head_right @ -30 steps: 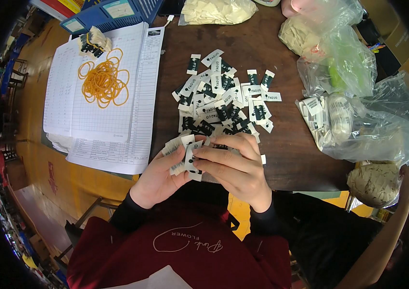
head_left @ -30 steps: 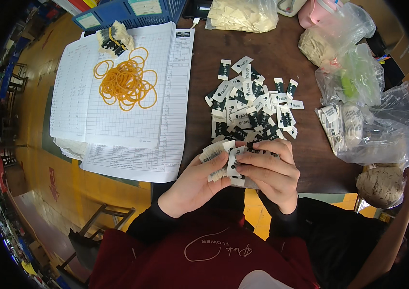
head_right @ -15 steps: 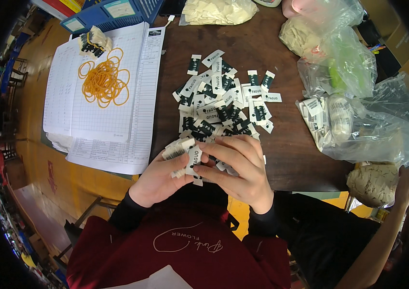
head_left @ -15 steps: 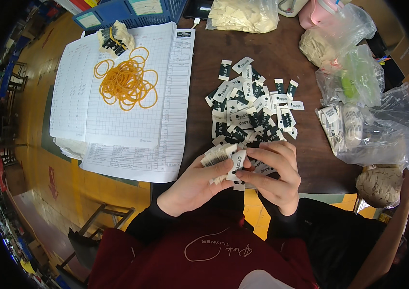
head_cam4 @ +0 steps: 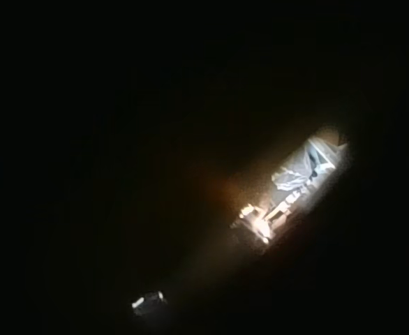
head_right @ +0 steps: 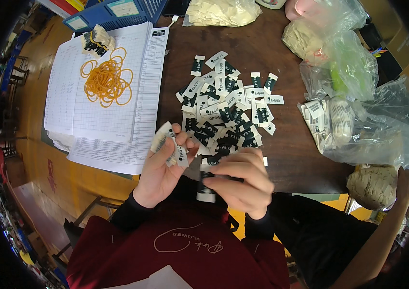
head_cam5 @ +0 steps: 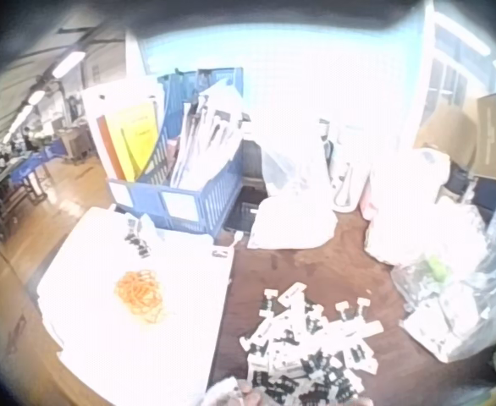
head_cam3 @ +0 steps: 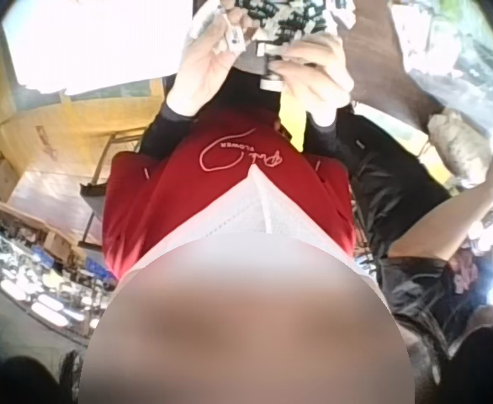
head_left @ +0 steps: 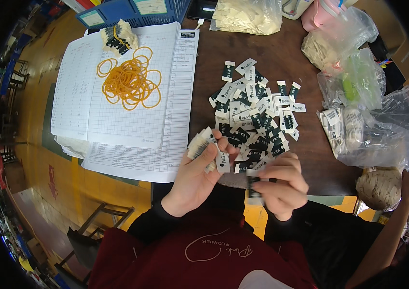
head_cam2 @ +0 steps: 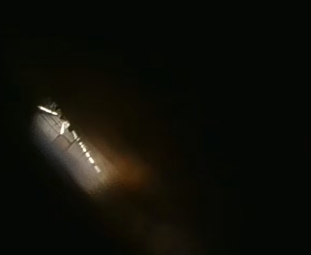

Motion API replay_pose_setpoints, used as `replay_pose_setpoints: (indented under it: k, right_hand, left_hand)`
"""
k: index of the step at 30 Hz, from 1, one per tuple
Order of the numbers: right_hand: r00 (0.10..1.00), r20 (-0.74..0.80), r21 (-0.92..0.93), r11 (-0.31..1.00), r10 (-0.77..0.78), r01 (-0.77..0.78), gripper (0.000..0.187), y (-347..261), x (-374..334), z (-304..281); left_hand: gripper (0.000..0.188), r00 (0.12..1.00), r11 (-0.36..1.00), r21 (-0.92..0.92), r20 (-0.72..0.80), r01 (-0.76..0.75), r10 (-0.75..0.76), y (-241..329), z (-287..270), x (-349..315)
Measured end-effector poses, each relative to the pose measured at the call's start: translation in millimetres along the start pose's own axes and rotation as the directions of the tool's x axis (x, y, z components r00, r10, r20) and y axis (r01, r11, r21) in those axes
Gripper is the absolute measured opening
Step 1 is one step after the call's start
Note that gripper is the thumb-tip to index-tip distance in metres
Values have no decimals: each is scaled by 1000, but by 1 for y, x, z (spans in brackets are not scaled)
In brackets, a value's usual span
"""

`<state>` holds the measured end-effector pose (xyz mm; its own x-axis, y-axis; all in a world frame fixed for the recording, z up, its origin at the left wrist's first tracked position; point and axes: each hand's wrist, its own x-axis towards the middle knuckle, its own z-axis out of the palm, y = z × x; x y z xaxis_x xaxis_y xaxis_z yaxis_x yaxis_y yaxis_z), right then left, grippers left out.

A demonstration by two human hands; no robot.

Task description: The person sorts small white tags with black text on a table, aligning them into neat stacks. They occasionally use a stapler to secure the stacks and place them on a nearby sheet of paper.

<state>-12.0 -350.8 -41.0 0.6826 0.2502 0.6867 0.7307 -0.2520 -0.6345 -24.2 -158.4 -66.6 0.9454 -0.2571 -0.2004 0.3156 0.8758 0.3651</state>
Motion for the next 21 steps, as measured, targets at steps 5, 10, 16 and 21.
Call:
replay_pose_setpoints:
  k: [5,10,16,21]
  right_hand:
    - [638,113,539,492,762,-683,28,-25,-4,5]
    - [468,324,541,244,822,-804,27,-21,-3,23]
    - [460,319,475,280,828,-834,18,-19,-7,24]
    - [612,242,522,430,753,-737,12,-16,-2,14]
  left_hand:
    - [26,982,962,198,51,-189,182,-9,-1,-1]
    - [24,957,817,503,83,-282,279,-15,-4,-4]
    - [26,940,830,445,210,-336,268,-15,-8,-4]
    - [30,973,943,239,88,-230,214,-12,-1,-3]
